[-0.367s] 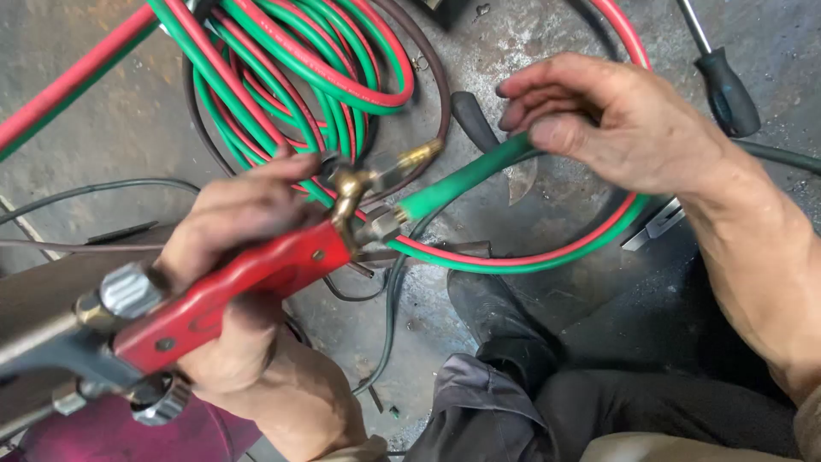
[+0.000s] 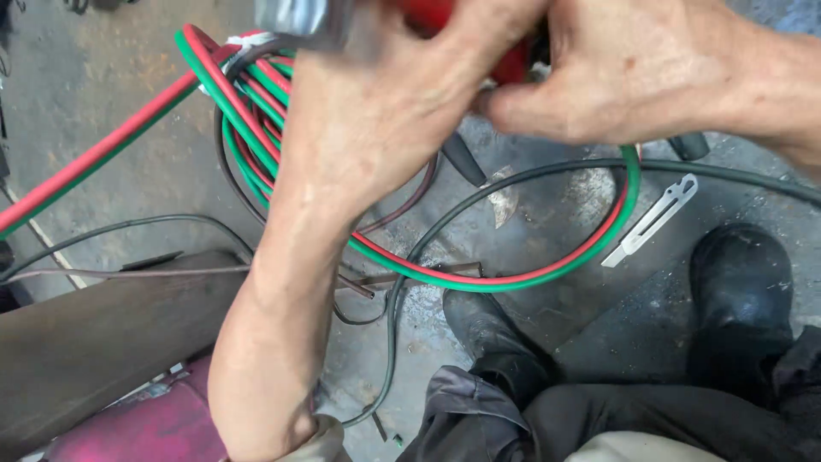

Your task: The person connects a green gas hose to the fitting of a red oxy-fuel torch handle and tightens the connection by hand. They then attach the torch assembly to a long lance rod and continue securing the hose fittings.

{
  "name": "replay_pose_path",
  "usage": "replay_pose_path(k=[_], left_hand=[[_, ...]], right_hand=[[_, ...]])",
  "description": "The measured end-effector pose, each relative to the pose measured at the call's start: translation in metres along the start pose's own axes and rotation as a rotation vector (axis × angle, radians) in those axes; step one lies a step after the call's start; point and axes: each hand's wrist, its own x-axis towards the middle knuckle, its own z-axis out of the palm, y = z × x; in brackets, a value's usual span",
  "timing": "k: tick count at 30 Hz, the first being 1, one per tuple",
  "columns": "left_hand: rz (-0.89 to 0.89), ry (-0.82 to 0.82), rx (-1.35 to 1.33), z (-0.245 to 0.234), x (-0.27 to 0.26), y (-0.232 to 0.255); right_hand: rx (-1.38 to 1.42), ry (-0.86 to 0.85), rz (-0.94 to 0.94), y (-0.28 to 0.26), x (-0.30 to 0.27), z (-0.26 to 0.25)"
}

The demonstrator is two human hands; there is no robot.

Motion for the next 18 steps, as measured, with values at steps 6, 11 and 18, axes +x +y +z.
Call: replay_pose_path(k=[6,11,18], left_hand=[[-0.251,0.215,-0.462,0.1,0.017,-0.03],[-0.93,0.085,-0.637,0.269,-0.006,-0.15],[-0.822,-0.181,-0.671,0.408,0.006,-0.136]], right_hand=[[-0.429,-0.189,-0.113,0.115,-0.068,-0.037],[0.718,0.366,0.379,0.068,-0.093,-0.062],[1.11,0.56,0.348,0.099,-0.146,-0.072]])
